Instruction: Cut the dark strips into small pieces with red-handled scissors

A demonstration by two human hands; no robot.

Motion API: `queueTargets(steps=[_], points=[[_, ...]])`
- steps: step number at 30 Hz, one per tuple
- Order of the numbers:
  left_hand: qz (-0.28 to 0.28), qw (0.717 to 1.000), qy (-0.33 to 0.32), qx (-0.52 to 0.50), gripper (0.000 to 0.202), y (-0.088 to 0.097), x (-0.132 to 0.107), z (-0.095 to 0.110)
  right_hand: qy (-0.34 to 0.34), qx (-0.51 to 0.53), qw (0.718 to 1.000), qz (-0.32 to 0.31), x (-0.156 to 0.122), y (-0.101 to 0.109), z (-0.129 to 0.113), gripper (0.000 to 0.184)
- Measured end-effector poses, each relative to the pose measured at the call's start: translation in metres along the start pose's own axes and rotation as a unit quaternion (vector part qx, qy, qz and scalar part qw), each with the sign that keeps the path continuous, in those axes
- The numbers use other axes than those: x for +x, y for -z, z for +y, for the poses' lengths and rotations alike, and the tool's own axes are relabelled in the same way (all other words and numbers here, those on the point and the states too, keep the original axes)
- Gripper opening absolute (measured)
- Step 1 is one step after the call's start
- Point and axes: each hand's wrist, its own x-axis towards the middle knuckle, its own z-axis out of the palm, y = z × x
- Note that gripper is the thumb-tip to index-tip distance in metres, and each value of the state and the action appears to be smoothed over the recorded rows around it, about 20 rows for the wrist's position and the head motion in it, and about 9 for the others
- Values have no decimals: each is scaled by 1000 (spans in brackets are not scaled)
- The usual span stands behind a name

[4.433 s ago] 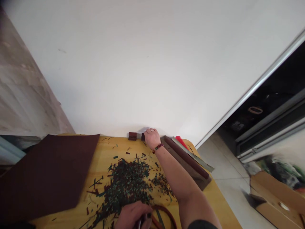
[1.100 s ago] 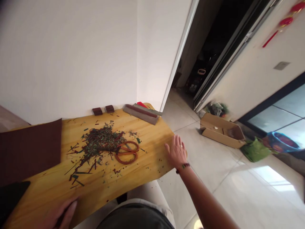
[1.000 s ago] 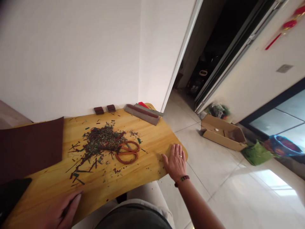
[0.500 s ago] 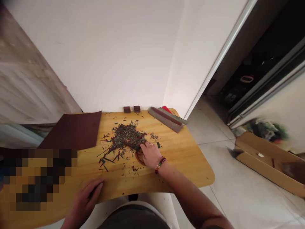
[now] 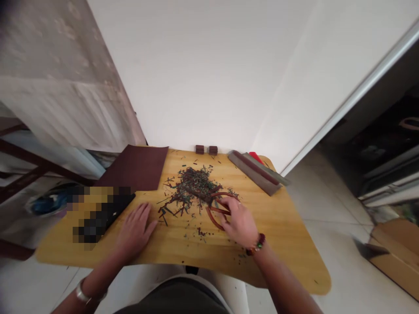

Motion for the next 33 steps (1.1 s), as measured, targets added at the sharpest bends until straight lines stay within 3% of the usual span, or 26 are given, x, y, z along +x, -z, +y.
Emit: queueTargets(steps=[4, 6, 8, 10, 14, 18, 21, 23, 28, 33], points=[[-76, 997, 1, 34, 74, -16, 31, 28, -120, 84, 987, 64, -11, 6, 6, 21], [-107, 994, 14, 20, 80, -23, 47, 49, -169, 105, 976, 86, -17, 5, 12, 22], [-146, 989, -19, -23, 81, -27, 64, 61, -211, 118, 965, 99, -23, 5, 19, 27], [-142, 986, -44, -68, 76, -29, 79, 62, -247, 112, 956, 109, -29, 6, 26, 33], [-110, 989, 70, -63, 70, -30, 107, 44, -339, 39, 934, 103, -43, 19, 40, 44], [-137, 986, 76, -52, 71, -33, 122, 42, -434, -82, 894, 73, -53, 33, 51, 43], [-179, 978, 10, -111, 70, -36, 134, 50, -440, -137, 885, 61, -57, 33, 56, 42], [-164, 979, -12, -122, 66, -38, 152, 49, -429, -173, 884, 66, -58, 30, 60, 42], [-97, 991, 83, -41, 57, -46, 222, 24, -382, -228, 891, 87, -57, 18, 75, 40], [-84, 993, 75, -33, 52, -59, 270, 6, -359, -237, 897, 104, -56, 11, 87, 38]])
